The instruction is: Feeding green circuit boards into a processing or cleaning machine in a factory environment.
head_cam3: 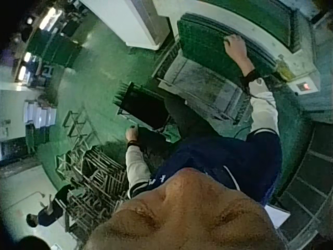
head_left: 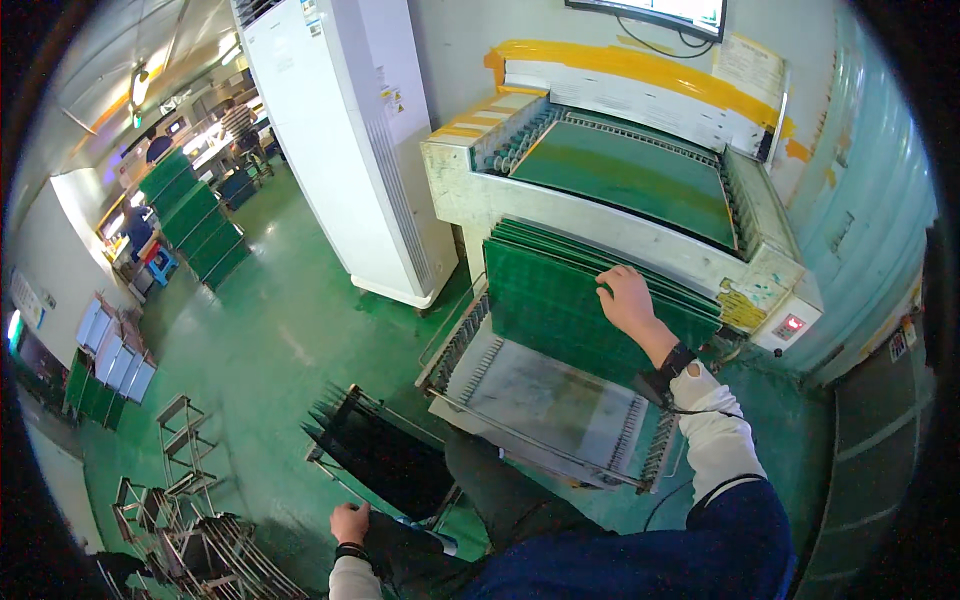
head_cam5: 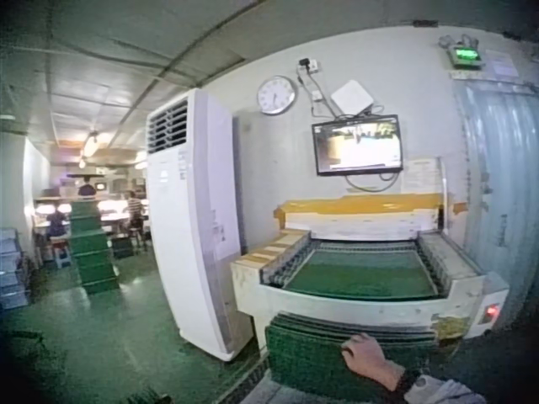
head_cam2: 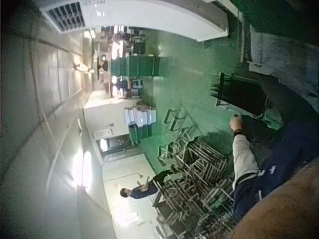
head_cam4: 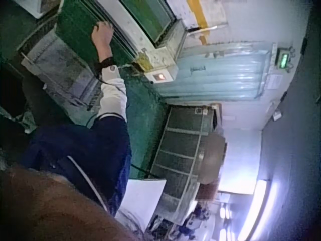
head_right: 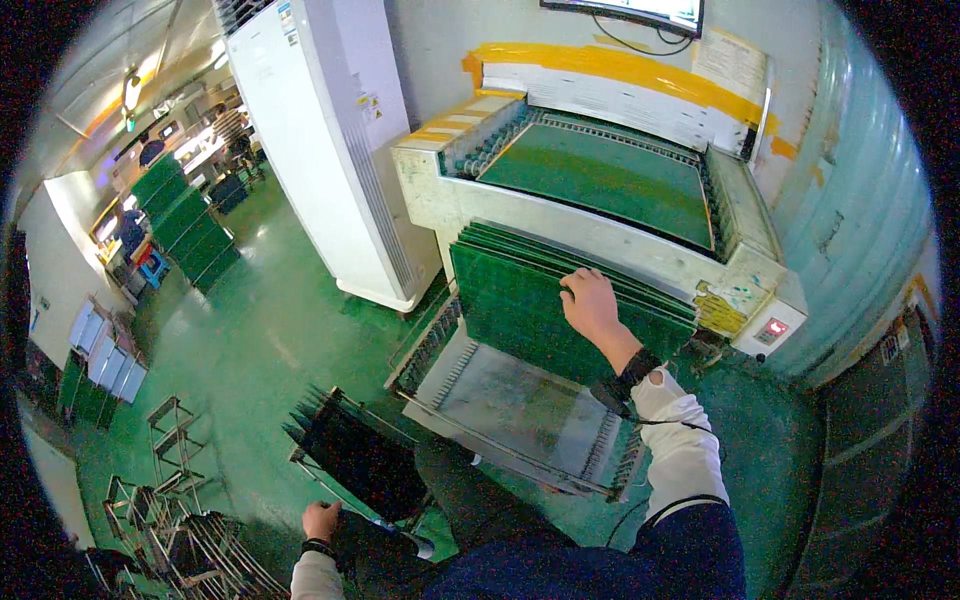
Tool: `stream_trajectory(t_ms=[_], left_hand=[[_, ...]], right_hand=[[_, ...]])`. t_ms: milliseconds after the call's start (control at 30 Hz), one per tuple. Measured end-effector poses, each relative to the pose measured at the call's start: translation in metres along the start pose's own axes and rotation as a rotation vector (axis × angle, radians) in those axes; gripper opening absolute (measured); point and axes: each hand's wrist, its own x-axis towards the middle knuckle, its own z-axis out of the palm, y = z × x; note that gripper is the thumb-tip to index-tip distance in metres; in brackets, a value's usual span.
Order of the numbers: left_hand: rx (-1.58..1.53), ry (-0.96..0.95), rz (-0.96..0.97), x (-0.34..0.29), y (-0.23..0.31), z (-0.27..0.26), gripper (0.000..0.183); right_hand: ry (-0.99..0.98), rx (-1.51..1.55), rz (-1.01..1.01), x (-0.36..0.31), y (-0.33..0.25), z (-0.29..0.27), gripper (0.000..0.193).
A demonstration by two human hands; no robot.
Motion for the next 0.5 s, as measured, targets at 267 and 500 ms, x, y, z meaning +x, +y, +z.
stream_trajectory(t_ms=[267, 500], left_hand=[[-0.038, -0.049, -0.056, 0.003, -0.007, 0.002, 0.046], [-0.010, -0.031, -0.045, -0.002, 0.007, -0.004, 0.045]], right_hand=[[-0.115, 0.108, 0.198, 0.013, -0.006, 0.007, 0.018], [-0.474, -0.194, 0.294, 0.024, 0.013, 0.024, 0.025]])
